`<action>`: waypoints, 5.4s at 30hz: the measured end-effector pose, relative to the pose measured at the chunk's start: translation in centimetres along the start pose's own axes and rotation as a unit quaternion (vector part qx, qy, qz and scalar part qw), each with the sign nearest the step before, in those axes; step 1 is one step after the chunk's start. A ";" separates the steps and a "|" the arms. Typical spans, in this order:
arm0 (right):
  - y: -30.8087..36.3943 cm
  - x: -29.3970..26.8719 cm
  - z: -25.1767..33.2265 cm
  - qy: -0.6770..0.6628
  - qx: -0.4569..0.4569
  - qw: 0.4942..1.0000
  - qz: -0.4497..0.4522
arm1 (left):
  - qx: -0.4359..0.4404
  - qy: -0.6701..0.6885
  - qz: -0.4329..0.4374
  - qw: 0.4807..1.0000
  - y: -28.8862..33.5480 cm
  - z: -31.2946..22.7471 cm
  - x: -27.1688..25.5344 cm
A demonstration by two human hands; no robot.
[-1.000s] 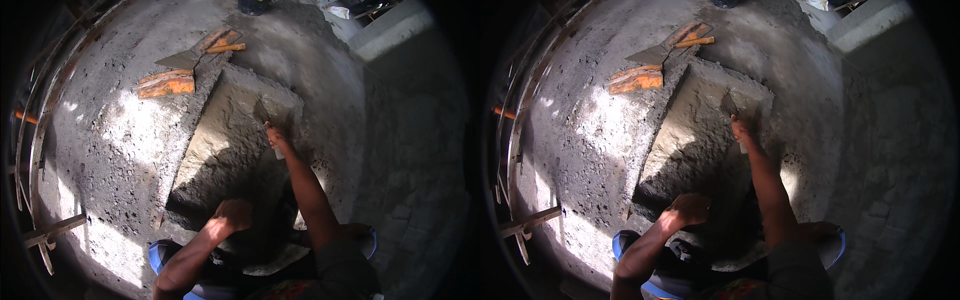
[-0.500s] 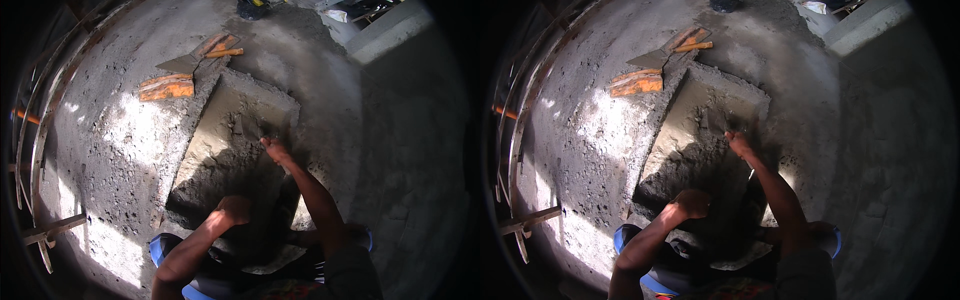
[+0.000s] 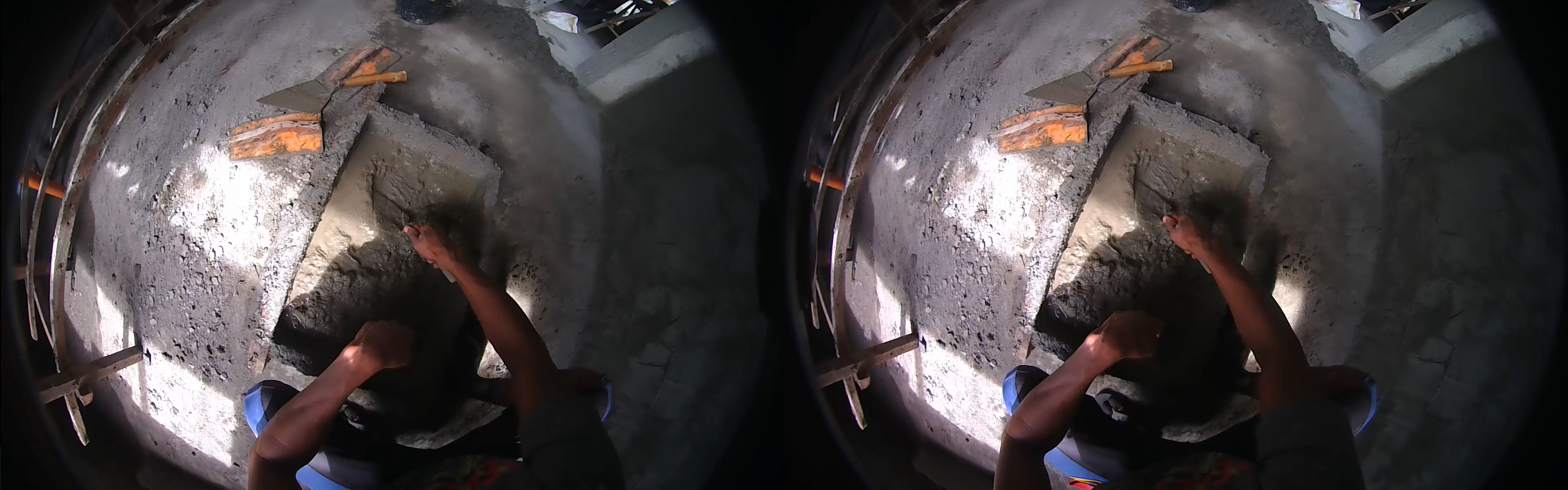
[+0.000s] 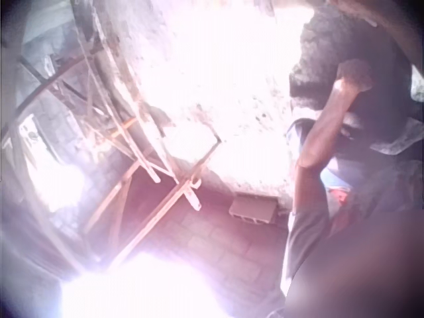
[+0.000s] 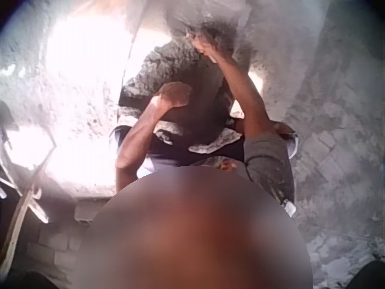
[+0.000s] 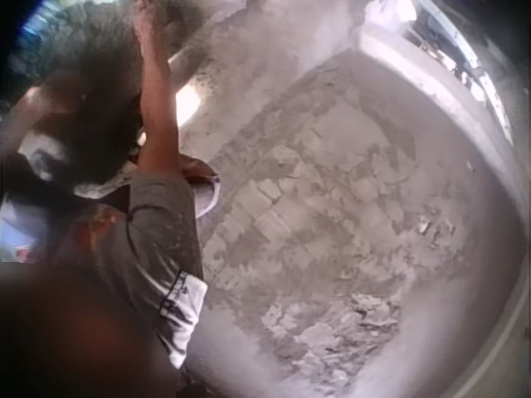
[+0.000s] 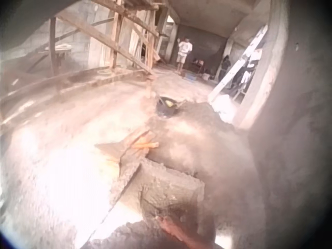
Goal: The person smooths wet concrete in a rectangular recess on the floor using a trowel and a float. They repeatedly level and finish the surface, occasionally switching tools and adjusting their stance. Another person is visible nearby but does not assist.
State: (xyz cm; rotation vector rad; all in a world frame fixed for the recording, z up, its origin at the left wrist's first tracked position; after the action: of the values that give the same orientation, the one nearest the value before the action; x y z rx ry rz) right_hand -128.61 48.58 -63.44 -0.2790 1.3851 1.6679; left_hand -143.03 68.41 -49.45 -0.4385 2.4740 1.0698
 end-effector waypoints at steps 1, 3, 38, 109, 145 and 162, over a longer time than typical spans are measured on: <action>0.7 -0.5 -0.7 -0.001 -0.020 1.000 0.022 | -0.001 -0.013 0.001 1.000 -0.4 0.2 0.0; 2.1 -2.8 -1.6 0.060 -0.186 0.973 -0.126 | -0.003 -0.033 0.012 0.999 -1.1 0.6 0.4; 7.8 6.4 -1.5 -0.370 0.120 0.921 -0.025 | 0.076 -0.012 -0.048 0.996 -2.1 -1.0 1.8; 3.3 0.3 -1.1 -0.216 0.083 0.970 0.076 | 0.015 -0.026 -0.012 0.999 -0.5 -0.1 1.1; -4.3 -1.1 -5.4 -0.393 0.129 0.905 -0.101 | 0.009 -0.003 -0.015 1.000 0.8 0.2 1.6; -2.0 -6.4 -5.2 -0.293 0.115 0.948 -0.043 | 0.016 -0.003 -0.025 1.000 0.9 -0.9 1.9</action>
State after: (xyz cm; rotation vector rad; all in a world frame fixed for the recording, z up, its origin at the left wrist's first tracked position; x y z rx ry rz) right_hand -125.44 40.74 -62.26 0.2721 1.0748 1.3477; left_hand -145.23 68.10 -49.28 -0.4844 2.4572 1.0086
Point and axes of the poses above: each hand's wrist, its own y-axis away from the middle knuckle, its own x-axis out of the palm, z = x × y, the point moved 2 cm from there along -y, towards the middle knuckle, and after that the axes turned 1 degree about -x, right-handed, at the moved point
